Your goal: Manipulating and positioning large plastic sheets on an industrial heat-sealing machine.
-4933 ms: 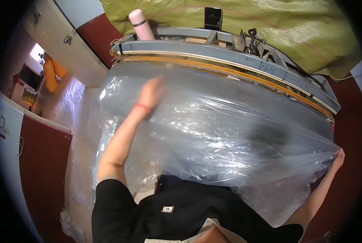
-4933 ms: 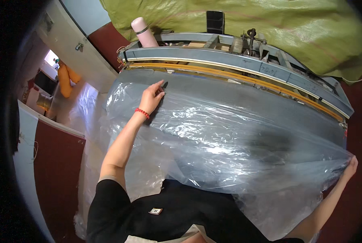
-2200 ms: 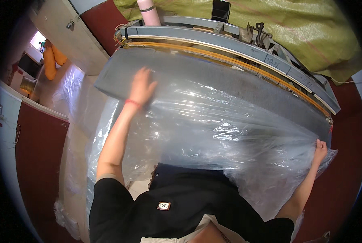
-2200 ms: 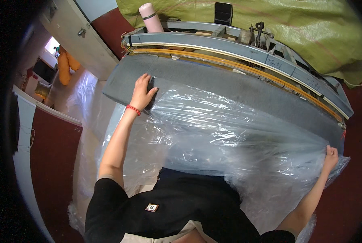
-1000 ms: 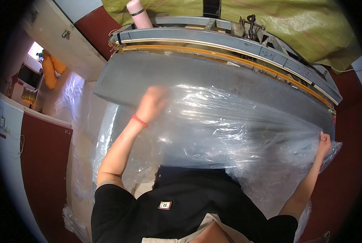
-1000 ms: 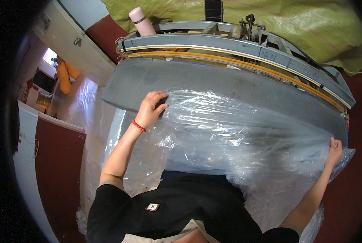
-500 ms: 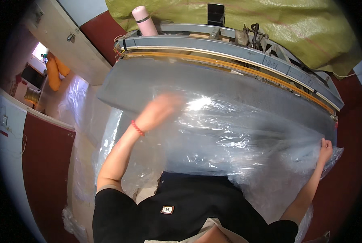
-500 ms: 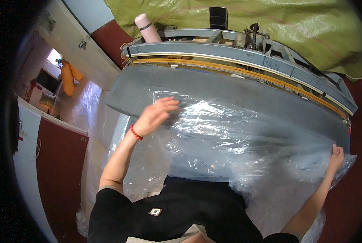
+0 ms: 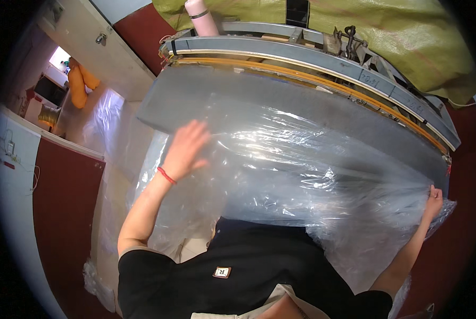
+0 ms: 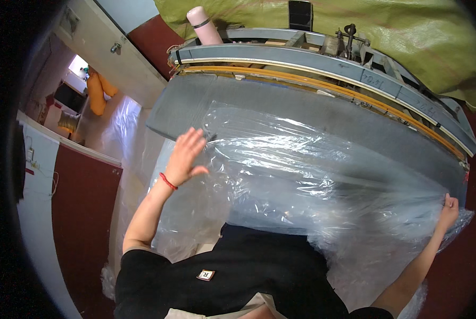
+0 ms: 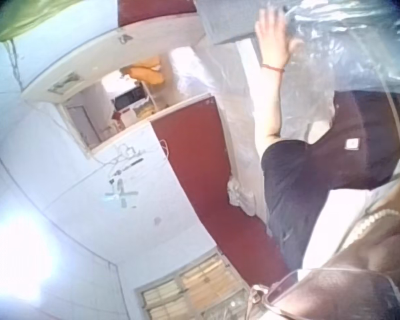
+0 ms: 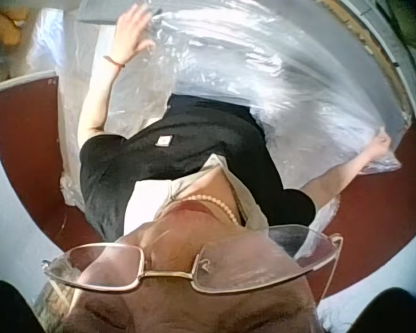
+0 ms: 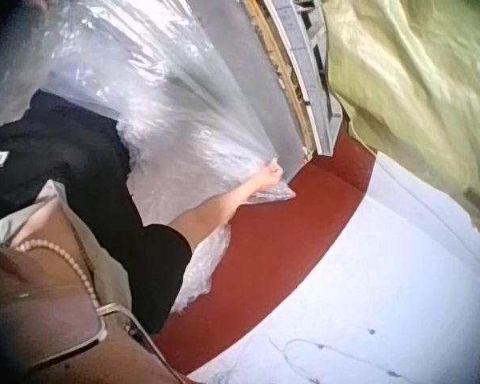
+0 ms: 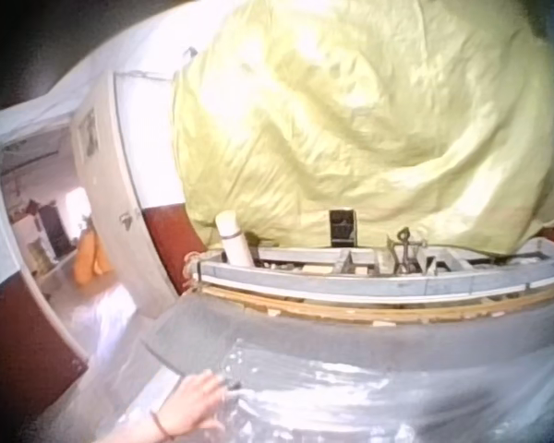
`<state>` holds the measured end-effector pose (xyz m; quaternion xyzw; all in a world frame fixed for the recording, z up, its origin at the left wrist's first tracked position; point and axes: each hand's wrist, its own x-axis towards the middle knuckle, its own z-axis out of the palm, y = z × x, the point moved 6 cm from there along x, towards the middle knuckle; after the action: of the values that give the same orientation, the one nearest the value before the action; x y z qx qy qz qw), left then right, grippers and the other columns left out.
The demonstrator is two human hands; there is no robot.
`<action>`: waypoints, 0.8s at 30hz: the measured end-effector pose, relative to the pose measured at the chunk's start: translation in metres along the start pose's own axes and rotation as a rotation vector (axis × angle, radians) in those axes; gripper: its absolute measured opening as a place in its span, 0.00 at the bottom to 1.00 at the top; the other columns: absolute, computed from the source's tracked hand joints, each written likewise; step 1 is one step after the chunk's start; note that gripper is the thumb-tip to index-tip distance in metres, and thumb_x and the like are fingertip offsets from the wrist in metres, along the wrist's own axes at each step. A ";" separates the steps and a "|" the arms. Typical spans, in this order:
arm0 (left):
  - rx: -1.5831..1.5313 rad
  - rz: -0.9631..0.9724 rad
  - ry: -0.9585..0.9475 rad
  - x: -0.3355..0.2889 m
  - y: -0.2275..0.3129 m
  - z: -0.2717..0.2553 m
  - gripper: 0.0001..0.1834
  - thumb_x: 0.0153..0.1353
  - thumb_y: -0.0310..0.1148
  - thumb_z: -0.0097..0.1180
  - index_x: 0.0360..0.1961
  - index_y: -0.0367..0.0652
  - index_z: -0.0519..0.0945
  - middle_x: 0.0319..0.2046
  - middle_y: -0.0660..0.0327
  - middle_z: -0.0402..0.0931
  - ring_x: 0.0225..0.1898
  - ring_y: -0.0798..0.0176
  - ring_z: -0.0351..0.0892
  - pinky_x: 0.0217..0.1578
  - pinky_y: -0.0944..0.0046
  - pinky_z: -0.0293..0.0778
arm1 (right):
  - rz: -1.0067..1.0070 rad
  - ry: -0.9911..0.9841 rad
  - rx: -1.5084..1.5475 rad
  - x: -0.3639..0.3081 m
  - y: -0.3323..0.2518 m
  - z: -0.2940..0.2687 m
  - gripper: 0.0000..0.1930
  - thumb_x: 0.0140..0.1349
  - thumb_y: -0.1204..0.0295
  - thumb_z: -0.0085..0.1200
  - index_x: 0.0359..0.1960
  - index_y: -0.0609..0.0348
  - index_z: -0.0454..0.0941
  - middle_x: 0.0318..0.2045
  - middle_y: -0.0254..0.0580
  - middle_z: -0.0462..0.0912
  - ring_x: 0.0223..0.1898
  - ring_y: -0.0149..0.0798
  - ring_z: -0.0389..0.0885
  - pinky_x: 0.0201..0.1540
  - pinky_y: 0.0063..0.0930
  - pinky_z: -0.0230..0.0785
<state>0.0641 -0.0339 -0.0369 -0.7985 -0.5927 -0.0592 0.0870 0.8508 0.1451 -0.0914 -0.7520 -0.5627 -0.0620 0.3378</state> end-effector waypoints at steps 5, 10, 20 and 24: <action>0.188 0.160 0.056 -0.019 0.020 0.030 0.33 0.39 0.36 0.64 0.51 0.50 0.67 0.57 0.61 0.59 0.61 0.53 0.52 0.58 0.47 0.48 | 0.004 0.007 -0.003 0.000 -0.007 0.002 0.18 0.55 0.58 0.53 0.22 0.61 0.68 0.16 0.34 0.64 0.20 0.30 0.60 0.26 0.25 0.59; -0.192 0.056 0.328 0.020 0.001 0.015 0.14 0.47 0.32 0.59 0.37 0.46 0.74 0.40 0.61 0.71 0.47 0.56 0.68 0.47 0.57 0.62 | 0.023 0.027 -0.023 -0.004 -0.011 -0.002 0.18 0.55 0.58 0.52 0.22 0.61 0.68 0.15 0.35 0.64 0.20 0.31 0.60 0.25 0.26 0.59; -0.458 -0.758 0.287 0.056 -0.107 0.054 0.08 0.50 0.31 0.57 0.23 0.37 0.75 0.14 0.65 0.71 0.17 0.72 0.69 0.21 0.69 0.66 | -0.005 0.007 0.021 -0.007 -0.019 -0.005 0.17 0.56 0.59 0.52 0.21 0.61 0.67 0.14 0.35 0.61 0.19 0.31 0.58 0.24 0.28 0.57; -0.251 -0.782 0.367 0.060 -0.104 0.034 0.11 0.48 0.34 0.57 0.29 0.38 0.75 0.27 0.57 0.75 0.27 0.60 0.74 0.30 0.63 0.70 | 0.001 0.022 -0.004 -0.005 -0.012 -0.004 0.17 0.56 0.59 0.52 0.21 0.61 0.66 0.14 0.34 0.61 0.19 0.31 0.58 0.24 0.27 0.57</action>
<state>-0.0181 0.0584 -0.0514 -0.4951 -0.8130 -0.2997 0.0644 0.8391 0.1400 -0.0852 -0.7522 -0.5585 -0.0712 0.3424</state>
